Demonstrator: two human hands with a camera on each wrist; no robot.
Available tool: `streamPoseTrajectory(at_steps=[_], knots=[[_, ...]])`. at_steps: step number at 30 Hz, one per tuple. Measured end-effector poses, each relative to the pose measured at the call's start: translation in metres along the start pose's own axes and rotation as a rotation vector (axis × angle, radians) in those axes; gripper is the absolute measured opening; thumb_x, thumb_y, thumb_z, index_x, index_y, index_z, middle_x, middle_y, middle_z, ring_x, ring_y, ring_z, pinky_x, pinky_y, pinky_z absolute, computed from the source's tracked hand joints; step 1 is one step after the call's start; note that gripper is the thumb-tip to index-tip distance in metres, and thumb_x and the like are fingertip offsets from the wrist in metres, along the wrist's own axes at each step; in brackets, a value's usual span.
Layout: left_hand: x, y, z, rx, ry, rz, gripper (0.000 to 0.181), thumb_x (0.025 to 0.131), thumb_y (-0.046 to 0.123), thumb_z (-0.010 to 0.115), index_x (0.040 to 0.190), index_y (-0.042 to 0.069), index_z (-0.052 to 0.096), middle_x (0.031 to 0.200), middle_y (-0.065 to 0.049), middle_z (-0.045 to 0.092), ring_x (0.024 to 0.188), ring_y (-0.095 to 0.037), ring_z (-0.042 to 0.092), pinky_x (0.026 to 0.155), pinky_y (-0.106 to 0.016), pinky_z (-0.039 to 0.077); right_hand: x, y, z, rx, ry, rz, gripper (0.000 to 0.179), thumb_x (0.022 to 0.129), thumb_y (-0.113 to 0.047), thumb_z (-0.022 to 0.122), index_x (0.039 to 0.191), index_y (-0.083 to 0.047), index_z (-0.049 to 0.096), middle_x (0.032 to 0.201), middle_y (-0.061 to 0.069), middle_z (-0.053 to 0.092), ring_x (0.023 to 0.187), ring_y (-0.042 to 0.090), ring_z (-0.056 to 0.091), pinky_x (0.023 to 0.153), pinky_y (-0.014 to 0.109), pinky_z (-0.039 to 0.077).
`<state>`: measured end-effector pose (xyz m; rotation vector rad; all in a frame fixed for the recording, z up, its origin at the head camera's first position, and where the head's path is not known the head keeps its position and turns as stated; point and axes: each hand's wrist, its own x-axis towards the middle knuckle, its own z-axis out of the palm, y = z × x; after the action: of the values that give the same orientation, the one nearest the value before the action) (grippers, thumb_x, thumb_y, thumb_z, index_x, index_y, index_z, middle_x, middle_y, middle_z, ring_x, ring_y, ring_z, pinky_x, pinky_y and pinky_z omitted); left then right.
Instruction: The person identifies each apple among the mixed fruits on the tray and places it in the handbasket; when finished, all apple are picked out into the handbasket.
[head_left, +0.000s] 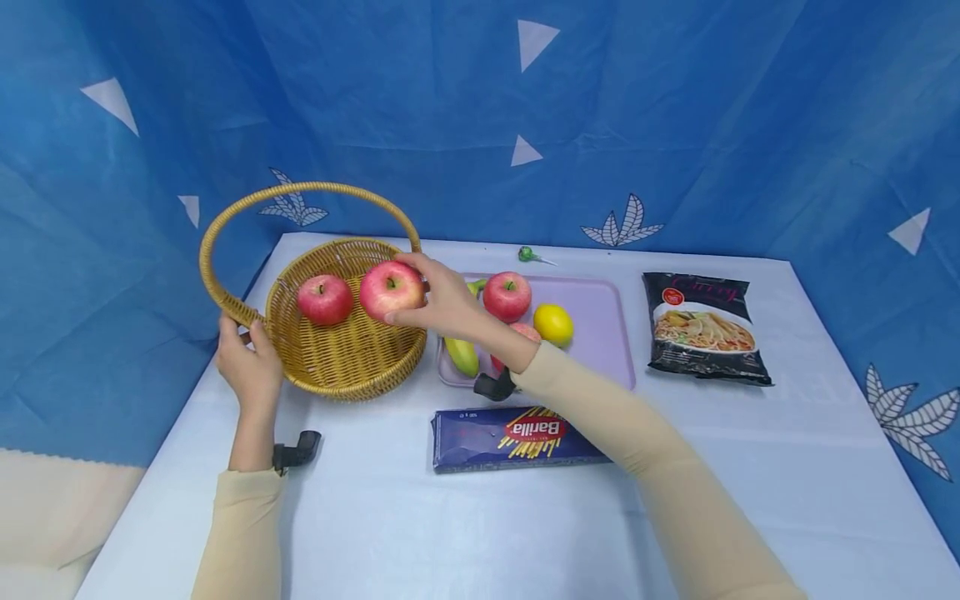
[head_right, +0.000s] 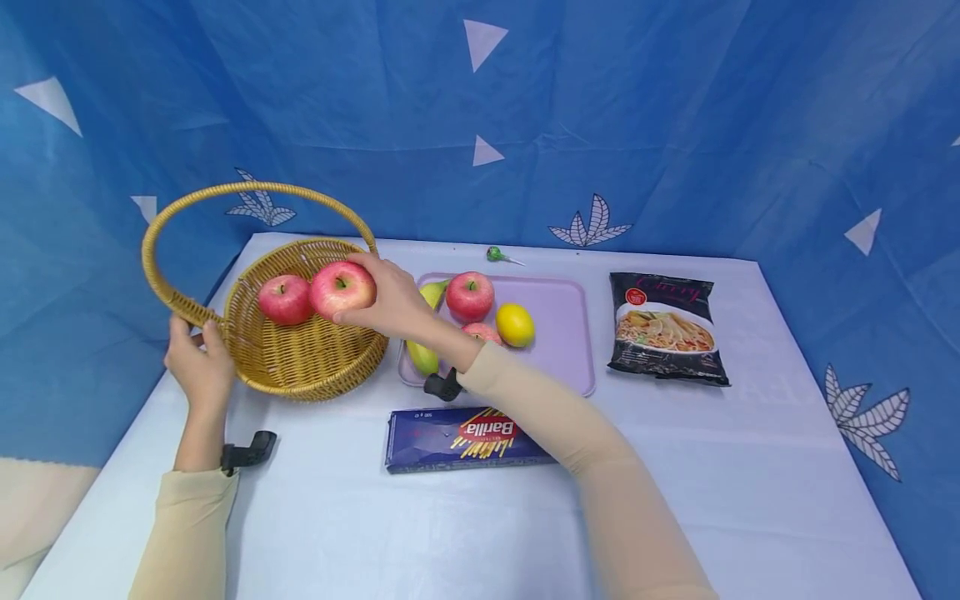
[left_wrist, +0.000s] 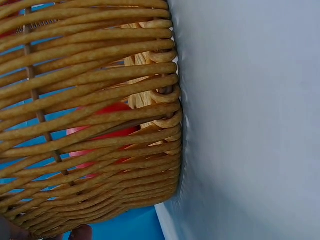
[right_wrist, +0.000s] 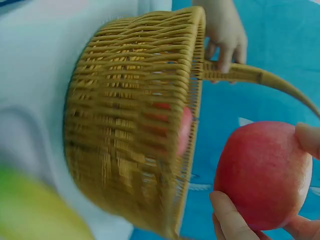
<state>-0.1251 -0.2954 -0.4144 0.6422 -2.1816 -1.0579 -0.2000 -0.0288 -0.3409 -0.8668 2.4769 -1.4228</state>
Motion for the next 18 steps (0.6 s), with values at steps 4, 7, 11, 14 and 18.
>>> streamPoseTrajectory(at_steps=[4,7,11,14,18], knots=[[0.0,0.0,-0.001,0.001,-0.004,0.007,0.037,0.106,0.024,0.039,0.136,0.005,0.048,0.131,-0.02,0.057,0.118,-0.038,0.054,0.097,-0.054,0.044,0.024,0.001,0.026,-0.097,0.029,0.012,0.08,0.077,-0.03,0.081,0.146,-0.013,0.043,0.138,0.006,0.055,0.122,0.021,0.055,0.099,0.033,0.047],[0.0,-0.001,-0.001,-0.008,-0.004,0.016,0.037,0.105,0.023,0.04,0.136,0.005,0.048,0.131,-0.02,0.057,0.118,-0.038,0.054,0.096,-0.054,0.044,0.038,0.003,0.04,-0.123,0.059,0.025,0.078,0.078,-0.029,0.08,0.145,-0.011,0.044,0.138,0.007,0.056,0.124,0.022,0.054,0.103,0.034,0.045],[0.002,-0.001,0.0,-0.01,0.0,0.029,0.037,0.105,0.023,0.041,0.135,0.004,0.049,0.131,-0.02,0.057,0.117,-0.038,0.055,0.094,-0.052,0.045,0.053,0.008,0.054,-0.136,0.098,0.062,0.077,0.08,-0.026,0.079,0.145,-0.008,0.043,0.139,0.008,0.056,0.127,0.023,0.053,0.105,0.035,0.043],[0.002,-0.001,0.0,-0.004,0.0,0.026,0.036,0.105,0.023,0.04,0.134,0.004,0.049,0.13,-0.021,0.057,0.116,-0.038,0.055,0.093,-0.051,0.045,0.061,0.014,0.065,-0.164,0.12,0.109,0.078,0.081,-0.028,0.079,0.146,-0.008,0.042,0.138,0.008,0.057,0.128,0.024,0.052,0.105,0.036,0.044],[0.002,-0.002,0.0,-0.003,0.002,0.024,0.036,0.105,0.022,0.041,0.134,0.003,0.05,0.13,-0.021,0.057,0.116,-0.038,0.055,0.094,-0.052,0.044,0.068,0.022,0.077,-0.195,0.138,0.168,0.076,0.081,-0.033,0.078,0.145,-0.011,0.042,0.133,0.008,0.058,0.125,0.024,0.054,0.1,0.035,0.048]])
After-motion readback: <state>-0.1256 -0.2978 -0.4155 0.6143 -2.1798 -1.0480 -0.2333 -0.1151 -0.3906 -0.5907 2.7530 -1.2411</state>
